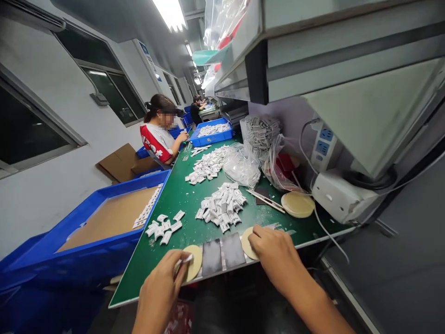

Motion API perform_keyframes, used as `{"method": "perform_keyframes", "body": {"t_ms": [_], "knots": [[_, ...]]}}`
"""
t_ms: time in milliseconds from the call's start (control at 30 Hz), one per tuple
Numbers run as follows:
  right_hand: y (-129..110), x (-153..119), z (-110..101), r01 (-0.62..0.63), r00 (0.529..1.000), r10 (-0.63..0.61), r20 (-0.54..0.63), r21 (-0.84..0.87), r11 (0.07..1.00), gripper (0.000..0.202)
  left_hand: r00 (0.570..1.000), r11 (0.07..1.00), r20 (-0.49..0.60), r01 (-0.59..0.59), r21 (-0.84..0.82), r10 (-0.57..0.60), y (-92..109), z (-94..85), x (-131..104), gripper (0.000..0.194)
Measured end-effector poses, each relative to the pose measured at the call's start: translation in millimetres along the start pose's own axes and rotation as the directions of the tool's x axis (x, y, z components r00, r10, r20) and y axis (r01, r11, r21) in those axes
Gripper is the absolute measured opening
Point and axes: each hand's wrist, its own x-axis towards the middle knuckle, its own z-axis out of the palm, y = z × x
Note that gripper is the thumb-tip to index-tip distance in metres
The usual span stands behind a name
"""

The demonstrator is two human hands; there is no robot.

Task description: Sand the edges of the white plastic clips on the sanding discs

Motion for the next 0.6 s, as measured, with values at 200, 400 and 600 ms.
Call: {"method": "perform_keyframes", "body": {"t_ms": [200, 400, 600], "knots": [[-0.8, 3.2, -1.1, -0.004, 1.0, 0.004, -0.012, -0.005, 1.0, 0.026, 0.999, 0.998, -0.034, 0.035, 0.043, -0.034, 6.6, -4.7, -1.2, 0.017], [-2.0, -34.8, -5.2, 0.105, 0.979, -0.06, -0.195, 0.232, 0.967, 0.028, 0.975, 0.927, 0.148, -0.105, -0.361, 0.168, -13.3, -32.2, -22.4, 0.018], [5.1, -21.2, -6.1, -0.213, 0.928, 0.365, -0.079, 0.691, 0.69, 0.023, 0.98, 0.779, -0.097, 0.079, -0.622, -0.176, -9.2, -27.5, -10.3, 0.029]]}}
